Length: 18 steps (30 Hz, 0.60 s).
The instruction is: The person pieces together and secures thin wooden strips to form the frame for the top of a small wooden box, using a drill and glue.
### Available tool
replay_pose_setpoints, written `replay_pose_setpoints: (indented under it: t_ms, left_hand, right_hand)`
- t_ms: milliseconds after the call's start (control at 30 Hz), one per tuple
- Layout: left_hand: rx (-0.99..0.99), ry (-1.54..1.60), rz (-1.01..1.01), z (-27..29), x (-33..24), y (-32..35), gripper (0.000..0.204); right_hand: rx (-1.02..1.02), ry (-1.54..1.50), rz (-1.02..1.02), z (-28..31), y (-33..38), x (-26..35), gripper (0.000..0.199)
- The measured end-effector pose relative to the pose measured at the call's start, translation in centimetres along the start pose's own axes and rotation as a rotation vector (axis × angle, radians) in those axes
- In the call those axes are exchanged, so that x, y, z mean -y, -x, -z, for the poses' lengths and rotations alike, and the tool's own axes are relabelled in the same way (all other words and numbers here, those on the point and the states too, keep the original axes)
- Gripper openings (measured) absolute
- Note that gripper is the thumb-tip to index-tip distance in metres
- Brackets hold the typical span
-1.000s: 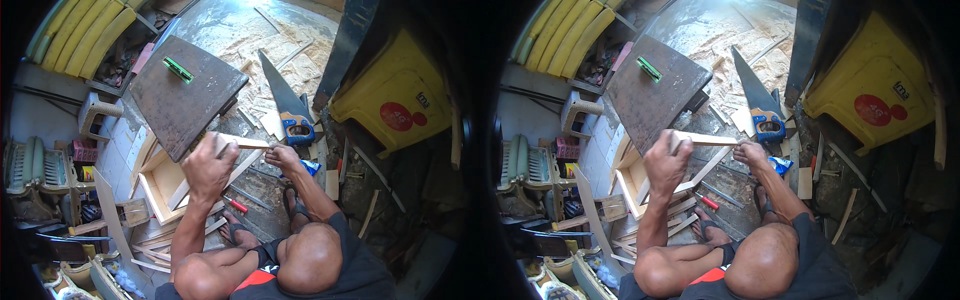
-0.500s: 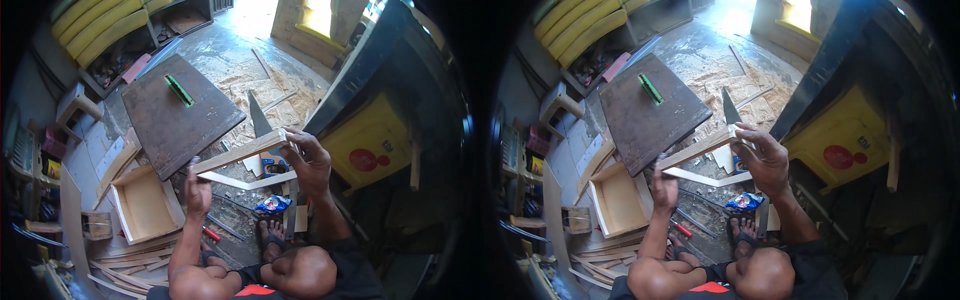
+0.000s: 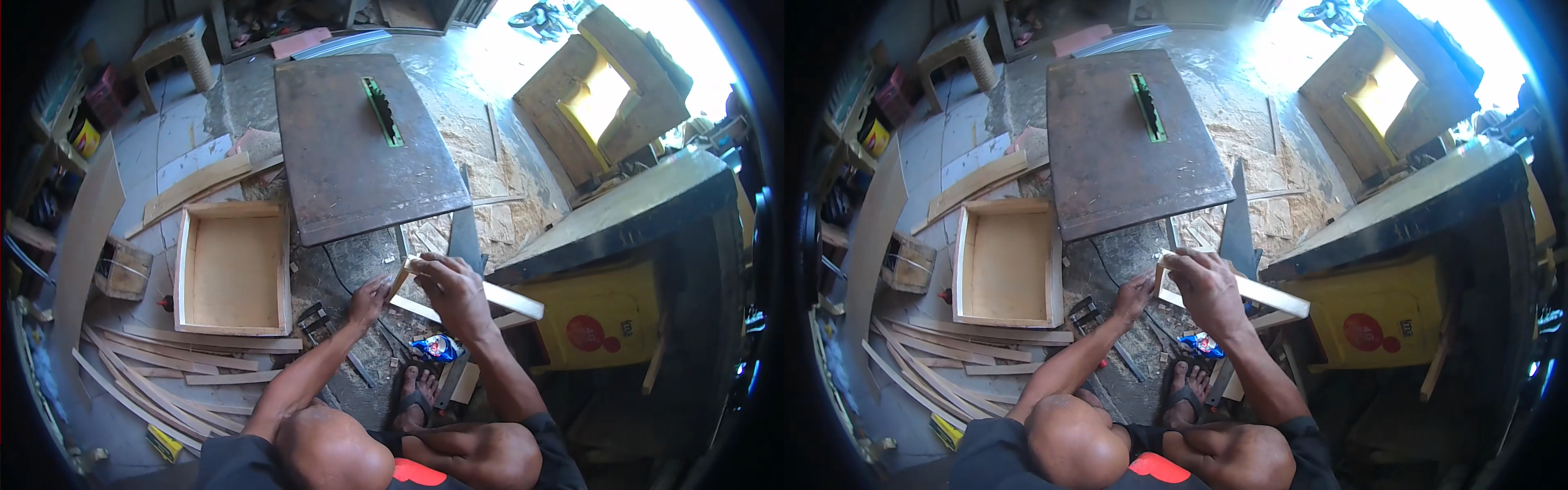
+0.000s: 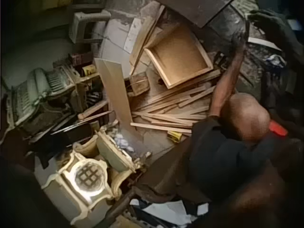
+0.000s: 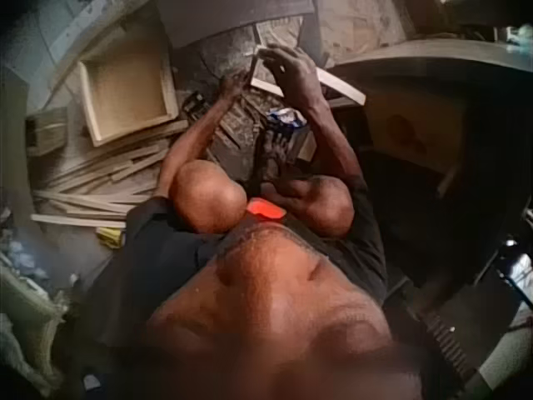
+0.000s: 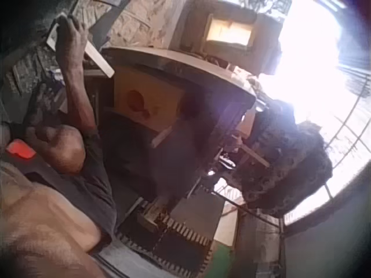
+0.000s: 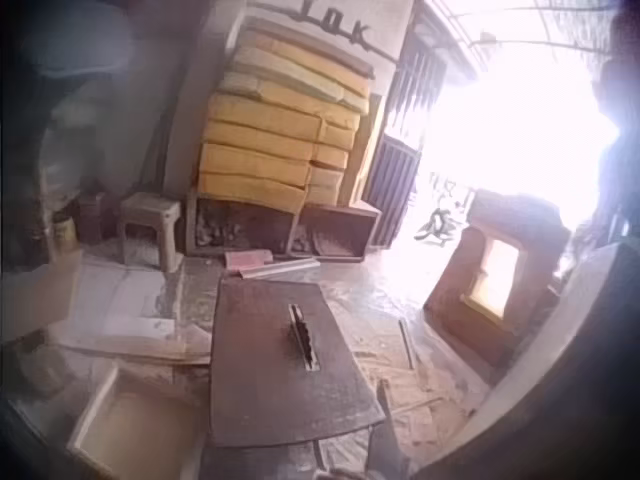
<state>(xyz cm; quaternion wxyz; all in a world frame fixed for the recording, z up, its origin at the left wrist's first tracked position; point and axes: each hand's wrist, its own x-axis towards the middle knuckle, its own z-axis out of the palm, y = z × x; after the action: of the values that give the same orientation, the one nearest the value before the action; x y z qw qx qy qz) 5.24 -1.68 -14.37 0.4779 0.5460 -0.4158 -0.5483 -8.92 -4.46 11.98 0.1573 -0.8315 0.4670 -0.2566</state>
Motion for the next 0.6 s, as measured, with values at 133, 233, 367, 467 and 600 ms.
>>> replay_pose_setpoints:
  t_ms: [133,233,367,467,600]
  left_hand:
    - [0.124,0.485,-0.028,-2.0,-9.1,0.5,0.041]
    - [0.241,0.565,-0.134,-1.2,-13.3,0.9,0.036]
    - [0.303,0.520,-0.190,-0.1,-13.5,-0.2,0.031]
    - [0.347,0.455,-0.269,0.4,-13.6,-0.9,0.027]
    - [0.381,0.414,-0.292,0.3,-13.7,-1.2,0.026]
  right_hand:
    - [-0.059,0.057,-0.065,-0.3,1.4,-1.1,0.024]
    - [-0.038,0.058,-0.091,0.0,1.0,-1.0,0.024]
    - [-0.052,0.066,-0.077,-0.8,0.6,-0.2,0.023]
    - [-0.064,0.087,-0.073,-1.1,0.3,0.0,0.024]
    - [-0.062,0.024,-0.176,-1.0,0.8,0.7,0.022]
